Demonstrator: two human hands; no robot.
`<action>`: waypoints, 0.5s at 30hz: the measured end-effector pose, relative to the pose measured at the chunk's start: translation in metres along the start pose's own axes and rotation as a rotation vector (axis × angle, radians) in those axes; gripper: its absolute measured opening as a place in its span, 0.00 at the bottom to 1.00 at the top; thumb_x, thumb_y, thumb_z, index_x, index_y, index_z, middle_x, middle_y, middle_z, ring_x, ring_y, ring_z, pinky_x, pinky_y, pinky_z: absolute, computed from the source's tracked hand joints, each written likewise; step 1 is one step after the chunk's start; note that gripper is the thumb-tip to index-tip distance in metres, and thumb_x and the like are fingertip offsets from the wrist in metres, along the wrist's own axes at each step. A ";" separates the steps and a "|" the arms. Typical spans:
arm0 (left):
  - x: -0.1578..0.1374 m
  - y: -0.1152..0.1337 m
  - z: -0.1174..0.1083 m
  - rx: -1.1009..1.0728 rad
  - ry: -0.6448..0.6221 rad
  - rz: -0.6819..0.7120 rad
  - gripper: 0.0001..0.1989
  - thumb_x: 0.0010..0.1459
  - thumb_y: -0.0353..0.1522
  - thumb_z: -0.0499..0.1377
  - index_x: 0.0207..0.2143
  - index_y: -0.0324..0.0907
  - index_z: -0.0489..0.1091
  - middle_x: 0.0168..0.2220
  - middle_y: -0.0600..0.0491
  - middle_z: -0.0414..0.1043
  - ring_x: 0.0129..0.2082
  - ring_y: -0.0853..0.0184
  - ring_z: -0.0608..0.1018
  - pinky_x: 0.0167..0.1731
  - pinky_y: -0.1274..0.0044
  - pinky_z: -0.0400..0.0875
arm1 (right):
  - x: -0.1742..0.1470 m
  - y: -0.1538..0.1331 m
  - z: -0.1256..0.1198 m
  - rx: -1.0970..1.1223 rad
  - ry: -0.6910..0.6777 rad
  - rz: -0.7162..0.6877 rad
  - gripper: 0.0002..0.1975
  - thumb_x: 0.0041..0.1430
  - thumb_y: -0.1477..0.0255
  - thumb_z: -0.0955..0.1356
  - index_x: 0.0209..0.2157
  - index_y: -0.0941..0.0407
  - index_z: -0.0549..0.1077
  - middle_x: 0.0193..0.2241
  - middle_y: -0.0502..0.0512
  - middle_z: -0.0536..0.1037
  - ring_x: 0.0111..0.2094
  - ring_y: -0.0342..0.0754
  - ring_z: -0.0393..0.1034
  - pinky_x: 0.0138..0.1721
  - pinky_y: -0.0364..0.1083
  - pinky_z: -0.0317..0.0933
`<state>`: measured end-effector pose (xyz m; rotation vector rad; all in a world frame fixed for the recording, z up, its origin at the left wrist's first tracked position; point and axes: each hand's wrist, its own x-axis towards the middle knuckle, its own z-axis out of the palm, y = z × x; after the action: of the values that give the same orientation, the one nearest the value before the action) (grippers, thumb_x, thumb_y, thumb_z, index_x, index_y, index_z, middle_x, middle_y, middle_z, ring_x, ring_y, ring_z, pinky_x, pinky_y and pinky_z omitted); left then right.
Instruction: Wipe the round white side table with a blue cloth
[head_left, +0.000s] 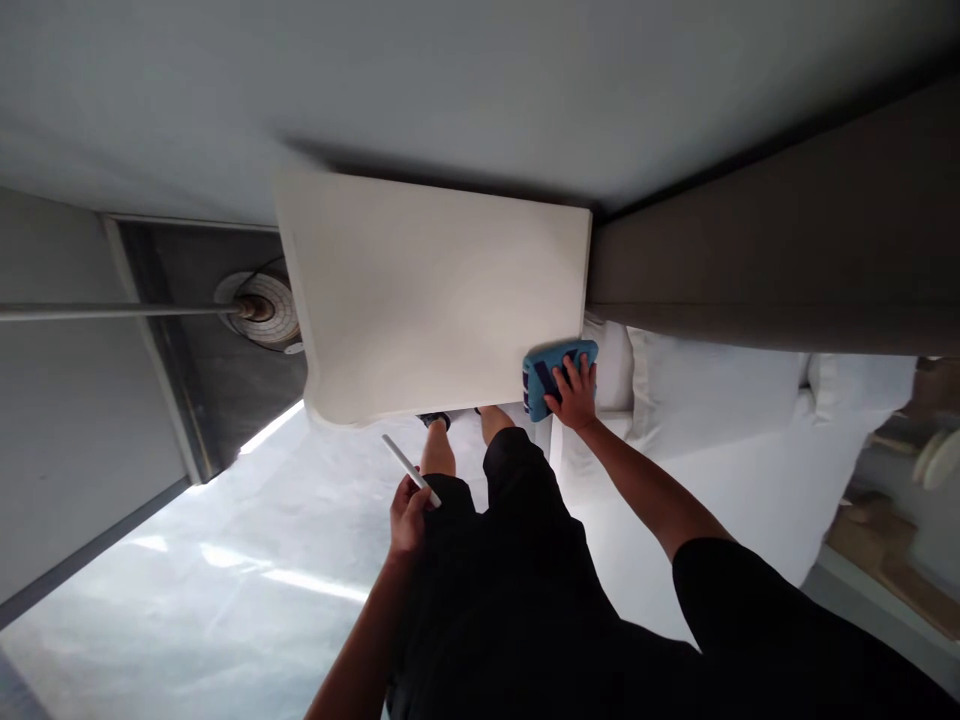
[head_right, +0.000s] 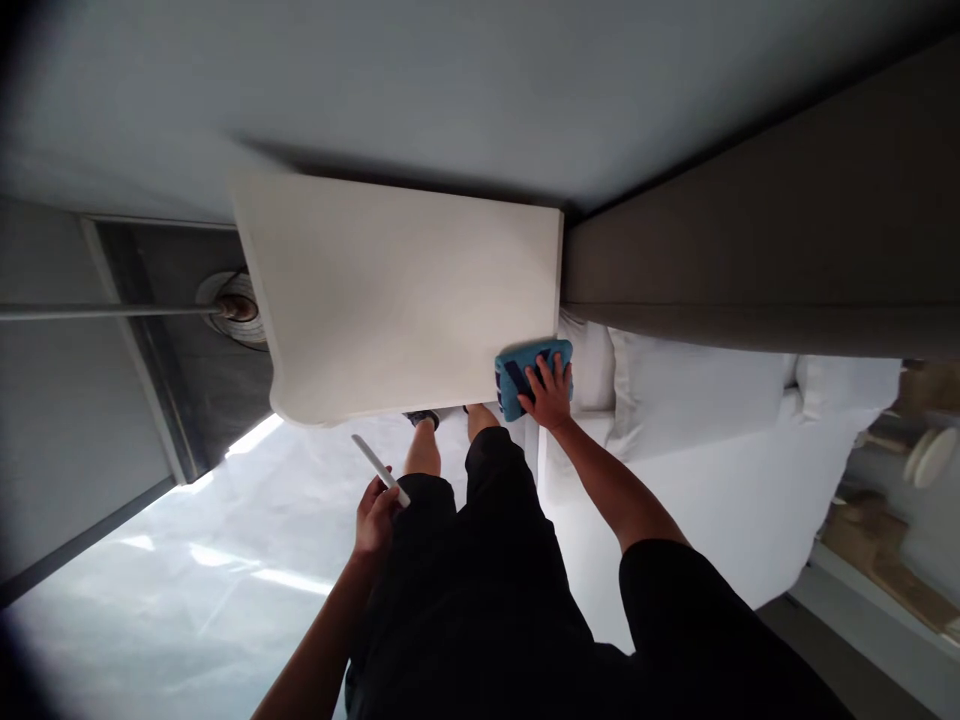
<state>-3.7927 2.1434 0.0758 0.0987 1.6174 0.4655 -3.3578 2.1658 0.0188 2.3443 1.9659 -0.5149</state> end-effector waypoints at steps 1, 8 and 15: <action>-0.001 0.001 0.005 -0.015 -0.001 -0.005 0.31 0.44 0.41 0.77 0.50 0.39 0.79 0.27 0.58 0.72 0.25 0.68 0.74 0.25 0.77 0.68 | 0.006 0.005 -0.001 0.002 0.029 0.030 0.35 0.70 0.52 0.67 0.67 0.61 0.77 0.76 0.75 0.66 0.82 0.78 0.42 0.75 0.83 0.44; 0.000 -0.001 0.011 -0.007 -0.011 -0.028 0.34 0.44 0.42 0.77 0.54 0.39 0.78 0.30 0.56 0.75 0.27 0.67 0.76 0.28 0.76 0.72 | 0.122 -0.001 -0.030 -0.030 0.100 0.179 0.38 0.76 0.55 0.62 0.77 0.64 0.65 0.81 0.77 0.52 0.81 0.73 0.46 0.77 0.74 0.52; 0.005 -0.003 0.013 0.045 -0.019 0.031 0.22 0.48 0.42 0.74 0.42 0.41 0.78 0.27 0.56 0.73 0.25 0.68 0.74 0.27 0.76 0.70 | 0.285 -0.028 -0.063 -0.063 0.090 0.652 0.40 0.82 0.53 0.55 0.83 0.64 0.51 0.80 0.86 0.49 0.73 0.79 0.63 0.65 0.80 0.66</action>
<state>-3.7797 2.1454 0.0692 0.1622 1.6104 0.4507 -3.3302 2.4573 0.0045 2.7857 1.0953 -0.2951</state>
